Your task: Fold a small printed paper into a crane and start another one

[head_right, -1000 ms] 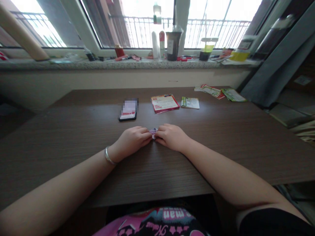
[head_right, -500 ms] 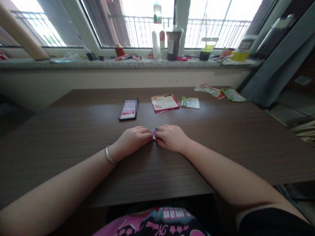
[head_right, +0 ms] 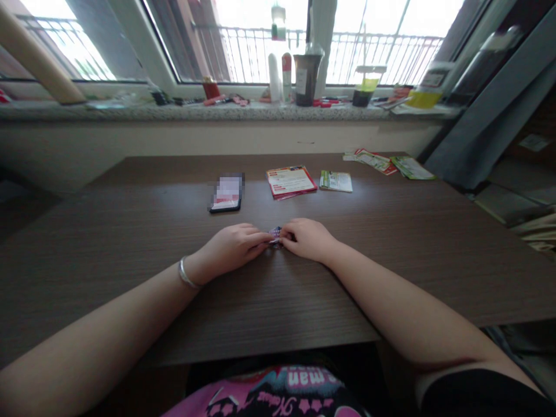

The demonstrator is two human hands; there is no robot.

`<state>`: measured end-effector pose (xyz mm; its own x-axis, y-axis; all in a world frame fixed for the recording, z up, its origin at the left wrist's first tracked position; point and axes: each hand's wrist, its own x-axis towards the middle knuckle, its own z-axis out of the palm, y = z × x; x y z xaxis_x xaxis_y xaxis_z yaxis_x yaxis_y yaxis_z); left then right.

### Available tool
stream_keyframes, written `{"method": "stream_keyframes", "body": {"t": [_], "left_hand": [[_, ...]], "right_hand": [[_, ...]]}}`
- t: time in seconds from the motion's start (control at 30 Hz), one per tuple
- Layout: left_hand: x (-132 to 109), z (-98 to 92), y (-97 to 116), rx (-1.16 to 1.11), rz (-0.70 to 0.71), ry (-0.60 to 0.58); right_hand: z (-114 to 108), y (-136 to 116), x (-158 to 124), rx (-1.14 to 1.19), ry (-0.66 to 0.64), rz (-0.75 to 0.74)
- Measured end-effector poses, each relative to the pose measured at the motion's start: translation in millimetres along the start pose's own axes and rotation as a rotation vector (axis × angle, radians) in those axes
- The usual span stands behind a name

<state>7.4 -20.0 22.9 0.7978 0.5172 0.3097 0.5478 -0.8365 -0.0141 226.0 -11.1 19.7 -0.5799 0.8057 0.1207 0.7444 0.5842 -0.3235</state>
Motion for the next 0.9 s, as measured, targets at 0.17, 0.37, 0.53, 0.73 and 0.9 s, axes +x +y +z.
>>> {"method": "stream_keyframes", "body": {"t": [0.17,0.37,0.53,0.73,0.9], "left_hand": [[-0.6,-5.0,-0.6,0.078,0.117,-0.020],[0.2,-6.1,0.0,0.114,0.149,-0.046],[0.4,-5.3,1.3,0.134,0.127,-0.077],[0.5,-5.6,3.1,0.143,0.129,-0.092],[0.8,-4.3,4.9,0.124,0.085,-0.065]], "right_hand": [[-4.4,-0.4,-0.3,-0.033,-0.030,0.097],[-7.0,-2.8,2.2,-0.028,-0.080,0.158],[-6.8,-2.4,2.6,-0.027,-0.087,0.257],[-5.0,4.5,4.2,0.017,-0.122,0.316],[-5.2,4.3,4.4,0.013,-0.121,0.313]]}}
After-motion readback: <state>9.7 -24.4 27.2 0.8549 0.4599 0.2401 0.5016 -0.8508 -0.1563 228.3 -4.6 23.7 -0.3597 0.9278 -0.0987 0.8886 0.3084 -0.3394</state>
